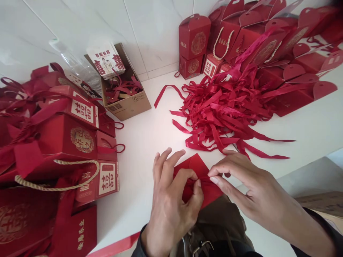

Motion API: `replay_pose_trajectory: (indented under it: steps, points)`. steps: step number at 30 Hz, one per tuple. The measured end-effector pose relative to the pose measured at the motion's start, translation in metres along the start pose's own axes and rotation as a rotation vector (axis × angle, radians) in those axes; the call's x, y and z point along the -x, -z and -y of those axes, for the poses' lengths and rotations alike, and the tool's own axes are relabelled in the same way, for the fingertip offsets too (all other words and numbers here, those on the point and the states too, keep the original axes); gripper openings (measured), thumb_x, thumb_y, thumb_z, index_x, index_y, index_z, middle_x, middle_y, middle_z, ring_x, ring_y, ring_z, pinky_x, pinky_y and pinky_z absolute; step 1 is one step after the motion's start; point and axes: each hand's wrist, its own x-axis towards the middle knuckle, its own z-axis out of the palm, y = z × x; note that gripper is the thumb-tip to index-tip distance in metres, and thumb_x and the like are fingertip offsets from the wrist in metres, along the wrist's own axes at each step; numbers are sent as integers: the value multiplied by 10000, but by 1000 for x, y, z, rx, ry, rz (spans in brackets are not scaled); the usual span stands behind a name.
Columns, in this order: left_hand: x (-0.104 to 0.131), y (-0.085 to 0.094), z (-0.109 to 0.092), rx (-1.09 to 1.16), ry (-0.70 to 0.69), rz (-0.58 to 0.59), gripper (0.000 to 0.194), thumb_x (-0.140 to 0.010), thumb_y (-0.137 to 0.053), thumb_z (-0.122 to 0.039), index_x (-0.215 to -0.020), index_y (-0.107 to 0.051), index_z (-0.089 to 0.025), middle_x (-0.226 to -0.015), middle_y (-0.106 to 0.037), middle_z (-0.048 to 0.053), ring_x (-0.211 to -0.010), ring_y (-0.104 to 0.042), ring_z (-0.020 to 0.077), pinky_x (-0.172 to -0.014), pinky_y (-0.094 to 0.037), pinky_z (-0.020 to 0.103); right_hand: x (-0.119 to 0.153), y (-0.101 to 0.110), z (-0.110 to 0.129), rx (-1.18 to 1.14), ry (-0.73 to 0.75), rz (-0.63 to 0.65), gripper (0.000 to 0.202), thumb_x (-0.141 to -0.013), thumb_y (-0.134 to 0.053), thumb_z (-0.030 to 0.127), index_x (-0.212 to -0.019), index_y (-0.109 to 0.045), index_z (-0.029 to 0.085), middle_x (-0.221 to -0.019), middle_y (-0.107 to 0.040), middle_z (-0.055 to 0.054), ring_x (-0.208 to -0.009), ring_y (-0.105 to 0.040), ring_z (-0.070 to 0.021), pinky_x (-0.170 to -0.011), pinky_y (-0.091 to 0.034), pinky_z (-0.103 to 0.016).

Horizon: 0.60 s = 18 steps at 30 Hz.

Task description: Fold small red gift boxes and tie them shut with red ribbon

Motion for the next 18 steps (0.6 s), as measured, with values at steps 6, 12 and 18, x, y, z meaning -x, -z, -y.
replay_pose_trajectory:
  steps: [6, 12, 18]
  points:
    - [3, 0, 6, 49, 38, -36, 154, -920, -639, -106, -937, -627, -259, -1403, -595, 78, -1460, -404, 331, -1176, -380, 667, -1, -1, 2, -36, -54, -18, 99, -1069, -549, 231, -989, -571, 284, -918, -683, 3, -906, -665, -213, -857, -523, -371]
    - [4, 9, 10, 52, 54, 10, 182, -947, -605, -100, -993, -622, -275, -1468, -564, 60, -1493, -371, 306, -1184, -376, 641, 1, -1, -7, -31, -122, -52, 96, -1073, -552, 317, -1020, -628, 296, -978, -712, 3, -930, -699, -205, -859, -559, -357]
    - [5, 18, 12, 65, 30, 55, 286, -983, -575, -132, -1212, -614, -299, -1559, -518, 68, -1533, -338, 300, -1197, -363, 647, 7, 6, -11, -26, -199, -15, 242, -1026, -630, 461, -1230, -610, 331, -1115, -734, -28, -931, -732, -215, -626, -599, -279]
